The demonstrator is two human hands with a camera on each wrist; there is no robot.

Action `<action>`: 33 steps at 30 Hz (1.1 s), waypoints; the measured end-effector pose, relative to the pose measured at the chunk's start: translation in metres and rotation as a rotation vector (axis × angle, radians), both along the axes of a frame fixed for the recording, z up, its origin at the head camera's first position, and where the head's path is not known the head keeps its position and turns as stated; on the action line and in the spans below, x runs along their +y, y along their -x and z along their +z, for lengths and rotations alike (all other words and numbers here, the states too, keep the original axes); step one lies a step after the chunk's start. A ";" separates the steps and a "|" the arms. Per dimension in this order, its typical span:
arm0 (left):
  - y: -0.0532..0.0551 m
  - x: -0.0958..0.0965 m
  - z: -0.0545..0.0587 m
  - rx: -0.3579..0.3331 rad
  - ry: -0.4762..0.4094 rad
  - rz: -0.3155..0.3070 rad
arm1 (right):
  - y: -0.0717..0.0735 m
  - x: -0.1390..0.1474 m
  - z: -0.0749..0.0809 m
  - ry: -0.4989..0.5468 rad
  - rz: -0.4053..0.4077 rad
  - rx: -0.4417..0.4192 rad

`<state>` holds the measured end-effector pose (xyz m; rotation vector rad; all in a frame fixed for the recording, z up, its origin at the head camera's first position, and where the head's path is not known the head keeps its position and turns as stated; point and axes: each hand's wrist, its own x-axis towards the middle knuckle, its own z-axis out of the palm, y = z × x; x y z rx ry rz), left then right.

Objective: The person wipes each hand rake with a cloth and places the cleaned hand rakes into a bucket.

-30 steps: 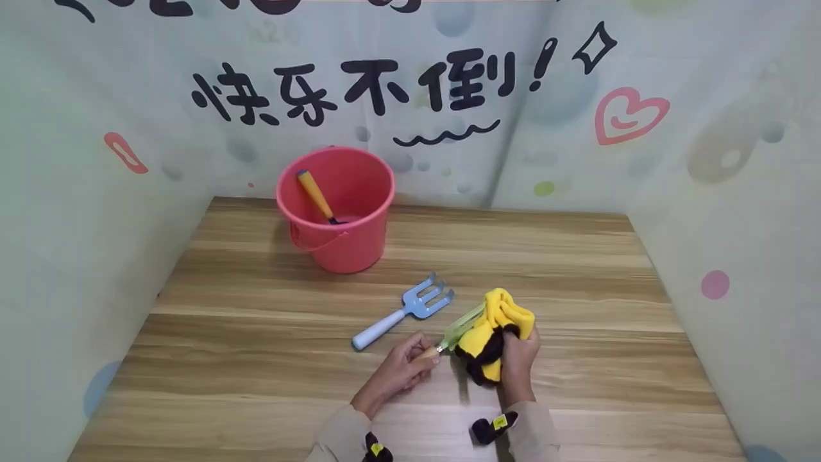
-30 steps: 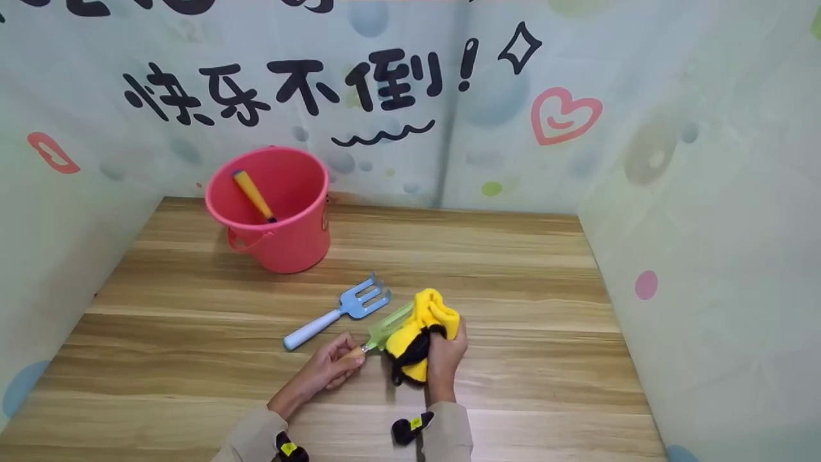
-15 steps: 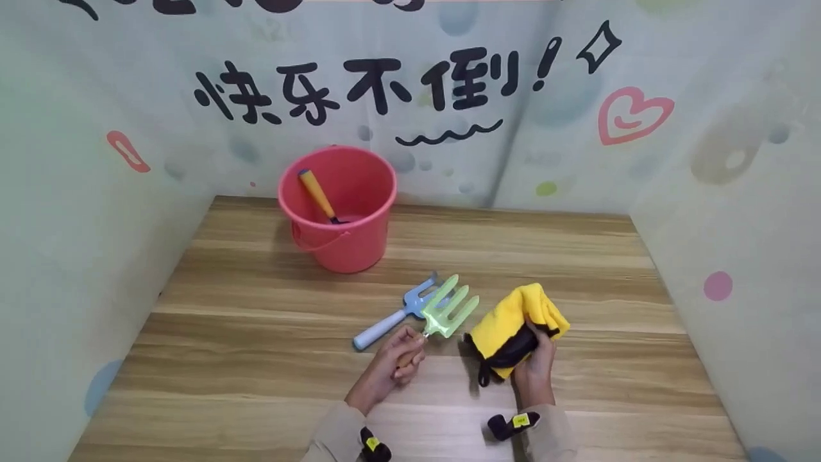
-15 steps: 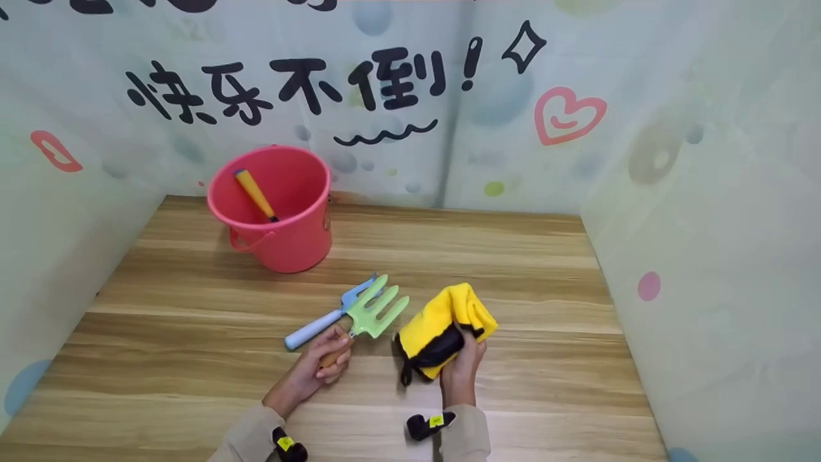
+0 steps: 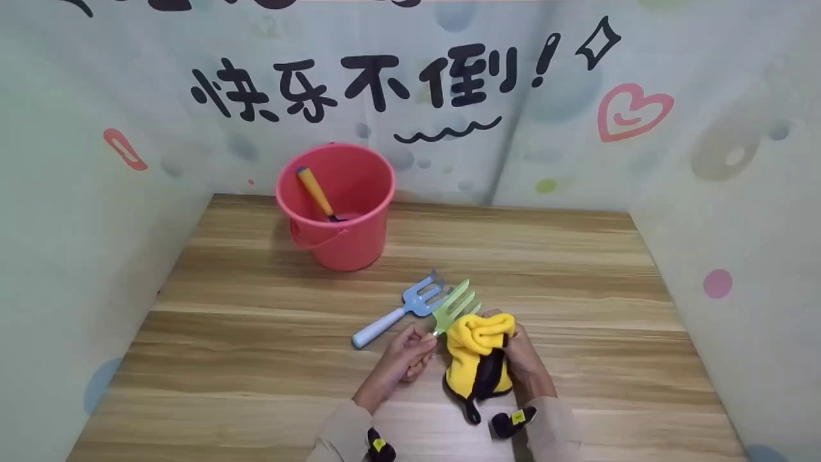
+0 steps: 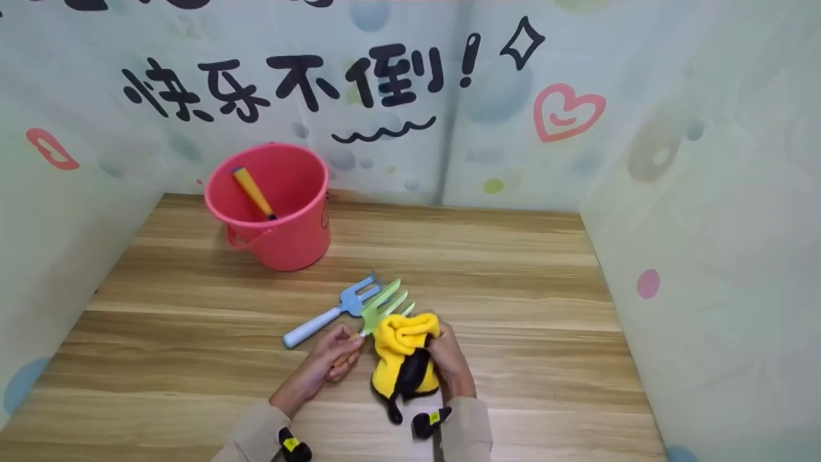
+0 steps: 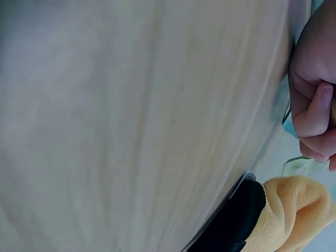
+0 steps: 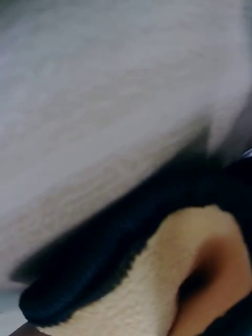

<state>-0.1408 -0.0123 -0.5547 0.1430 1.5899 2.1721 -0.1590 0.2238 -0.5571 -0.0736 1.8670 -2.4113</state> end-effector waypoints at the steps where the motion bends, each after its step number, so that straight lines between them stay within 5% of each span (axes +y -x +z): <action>1: -0.001 0.001 0.000 0.017 0.016 0.004 | 0.000 -0.001 0.000 -0.017 0.030 0.015; 5: -0.004 0.006 0.000 0.071 0.107 0.003 | -0.001 -0.005 0.002 -0.100 0.073 0.022; 13: -0.007 0.012 -0.001 0.181 0.248 -0.031 | 0.003 -0.011 0.001 -0.284 -0.018 0.095; 22: -0.007 0.010 0.002 0.194 0.316 -0.047 | 0.001 -0.018 -0.004 -0.458 -0.255 0.088; 29: -0.012 0.006 0.026 0.241 0.323 -0.062 | 0.002 -0.017 -0.003 -0.369 -0.499 -0.059; 33: -0.010 0.004 0.025 0.259 0.316 -0.061 | 0.002 -0.017 -0.003 -0.325 -0.544 -0.109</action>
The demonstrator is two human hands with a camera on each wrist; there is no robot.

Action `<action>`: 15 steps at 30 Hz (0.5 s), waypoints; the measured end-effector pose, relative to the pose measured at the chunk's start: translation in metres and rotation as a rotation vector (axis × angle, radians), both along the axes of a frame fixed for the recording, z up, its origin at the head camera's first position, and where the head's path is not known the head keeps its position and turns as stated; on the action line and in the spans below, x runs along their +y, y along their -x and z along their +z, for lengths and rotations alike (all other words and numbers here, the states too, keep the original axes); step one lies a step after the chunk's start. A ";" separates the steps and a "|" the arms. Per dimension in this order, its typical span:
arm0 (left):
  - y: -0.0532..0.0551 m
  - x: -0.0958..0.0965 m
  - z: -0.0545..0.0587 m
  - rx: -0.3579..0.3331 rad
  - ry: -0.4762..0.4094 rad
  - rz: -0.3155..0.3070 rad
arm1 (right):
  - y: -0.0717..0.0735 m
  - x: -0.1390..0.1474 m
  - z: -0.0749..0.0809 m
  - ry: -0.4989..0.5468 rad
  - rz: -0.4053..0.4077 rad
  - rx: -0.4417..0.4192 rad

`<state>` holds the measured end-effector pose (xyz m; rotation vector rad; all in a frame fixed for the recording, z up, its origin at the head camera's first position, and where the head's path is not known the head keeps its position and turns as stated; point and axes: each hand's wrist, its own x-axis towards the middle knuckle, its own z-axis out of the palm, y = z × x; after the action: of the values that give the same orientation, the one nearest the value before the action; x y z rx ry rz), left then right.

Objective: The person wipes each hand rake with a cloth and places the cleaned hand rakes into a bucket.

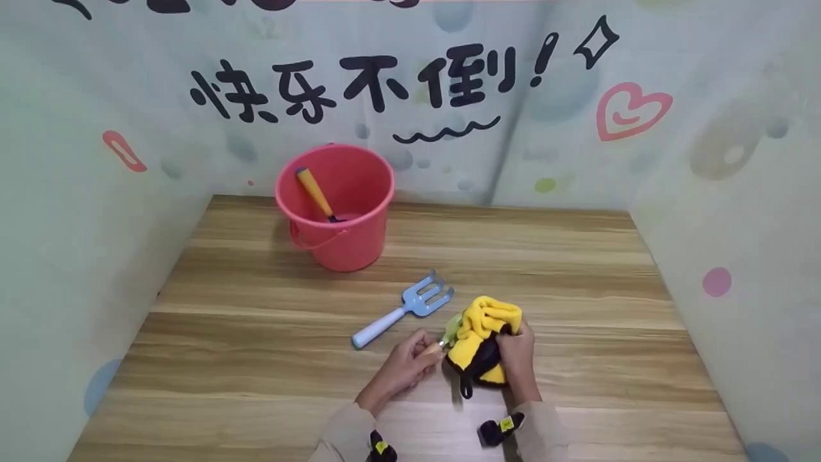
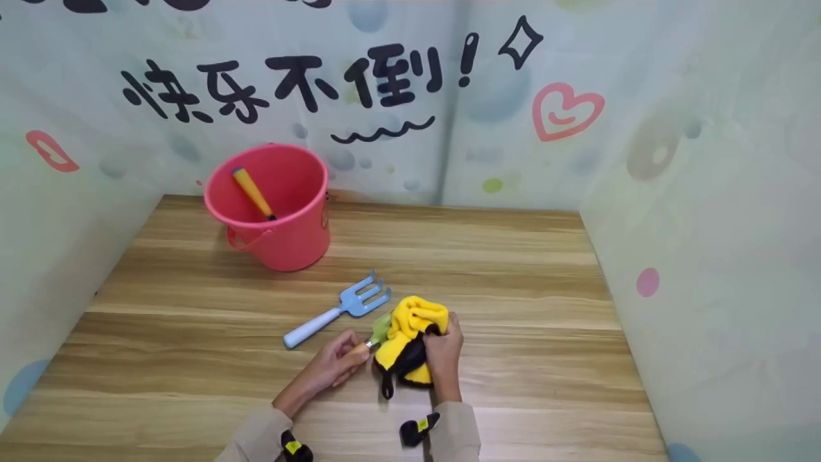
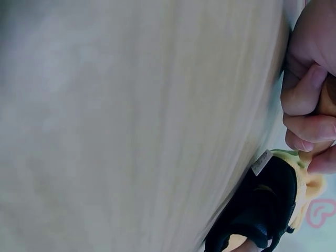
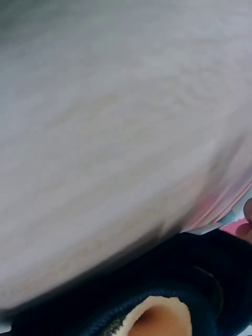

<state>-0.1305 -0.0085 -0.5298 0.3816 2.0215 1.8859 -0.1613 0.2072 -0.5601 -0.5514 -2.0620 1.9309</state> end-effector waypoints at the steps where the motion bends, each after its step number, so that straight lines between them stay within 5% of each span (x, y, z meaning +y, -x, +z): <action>1: 0.001 0.000 -0.004 -0.006 -0.005 0.003 | 0.000 0.000 -0.001 0.013 -0.013 0.005; 6: 0.009 -0.001 -0.025 -0.057 -0.035 -0.013 | -0.003 0.002 -0.002 0.123 -0.082 0.023; 15: 0.013 -0.005 -0.024 -0.096 -0.137 -0.073 | -0.002 0.011 0.001 0.364 -0.148 0.070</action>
<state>-0.1440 -0.0139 -0.5539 0.3872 1.7984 1.9649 -0.1594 0.2179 -0.5591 -0.6794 -1.5851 2.2110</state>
